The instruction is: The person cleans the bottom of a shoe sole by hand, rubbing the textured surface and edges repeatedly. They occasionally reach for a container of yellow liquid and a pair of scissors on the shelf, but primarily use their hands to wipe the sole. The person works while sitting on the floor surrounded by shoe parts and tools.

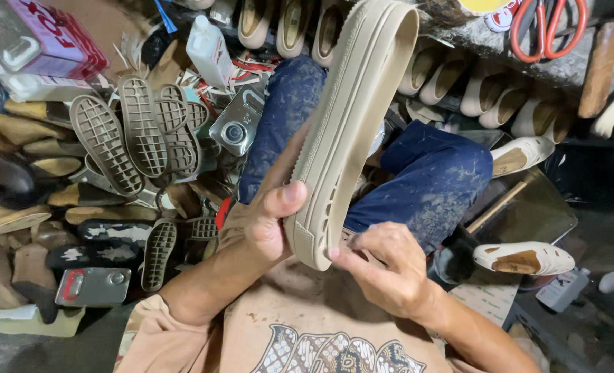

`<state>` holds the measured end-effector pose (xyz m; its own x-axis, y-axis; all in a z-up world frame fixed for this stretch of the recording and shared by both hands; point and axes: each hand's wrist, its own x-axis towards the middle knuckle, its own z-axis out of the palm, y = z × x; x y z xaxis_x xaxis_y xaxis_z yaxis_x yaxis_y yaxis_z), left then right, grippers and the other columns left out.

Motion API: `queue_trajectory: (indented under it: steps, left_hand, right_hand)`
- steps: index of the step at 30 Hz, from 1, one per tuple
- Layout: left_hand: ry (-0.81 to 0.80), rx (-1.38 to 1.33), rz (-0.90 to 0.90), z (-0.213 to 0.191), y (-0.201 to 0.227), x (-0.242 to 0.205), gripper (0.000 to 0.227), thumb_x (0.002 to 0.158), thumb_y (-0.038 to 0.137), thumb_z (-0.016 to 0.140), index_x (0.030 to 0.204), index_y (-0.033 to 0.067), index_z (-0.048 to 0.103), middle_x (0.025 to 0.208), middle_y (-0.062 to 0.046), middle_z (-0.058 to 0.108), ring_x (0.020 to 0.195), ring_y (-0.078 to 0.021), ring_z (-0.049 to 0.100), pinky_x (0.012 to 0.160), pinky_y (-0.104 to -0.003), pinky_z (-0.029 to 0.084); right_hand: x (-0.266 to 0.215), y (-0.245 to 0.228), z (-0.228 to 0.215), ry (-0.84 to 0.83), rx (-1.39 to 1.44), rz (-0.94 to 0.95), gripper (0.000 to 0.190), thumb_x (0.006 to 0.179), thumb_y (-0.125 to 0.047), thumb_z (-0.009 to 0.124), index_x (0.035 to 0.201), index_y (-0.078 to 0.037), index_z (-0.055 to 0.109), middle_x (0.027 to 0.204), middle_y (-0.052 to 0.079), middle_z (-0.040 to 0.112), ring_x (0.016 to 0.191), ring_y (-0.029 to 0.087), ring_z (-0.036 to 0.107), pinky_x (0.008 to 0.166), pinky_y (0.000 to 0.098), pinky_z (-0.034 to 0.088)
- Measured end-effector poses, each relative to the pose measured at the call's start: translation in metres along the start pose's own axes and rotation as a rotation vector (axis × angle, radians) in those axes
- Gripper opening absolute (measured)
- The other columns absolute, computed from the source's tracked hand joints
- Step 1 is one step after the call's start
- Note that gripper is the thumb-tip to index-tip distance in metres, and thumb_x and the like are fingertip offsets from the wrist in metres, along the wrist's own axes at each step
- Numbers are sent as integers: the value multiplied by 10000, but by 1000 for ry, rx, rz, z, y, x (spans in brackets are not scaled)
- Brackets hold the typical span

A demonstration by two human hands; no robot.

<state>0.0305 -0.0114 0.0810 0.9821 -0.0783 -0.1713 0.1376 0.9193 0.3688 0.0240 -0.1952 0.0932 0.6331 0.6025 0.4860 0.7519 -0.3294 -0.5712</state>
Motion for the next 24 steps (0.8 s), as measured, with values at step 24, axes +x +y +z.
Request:
queue_trajectory:
  steps: [24]
  left_hand:
    - [-274, 410, 355, -18, 17, -27, 519, 1013, 355, 666, 1401, 61, 486, 1095, -126, 604, 999, -260, 602, 938, -424, 519]
  right_hand:
    - [8, -2, 6, 87, -143, 15, 114, 964, -149, 717, 1058, -119, 773, 987, 133, 684, 817, 244, 693, 719, 364, 541]
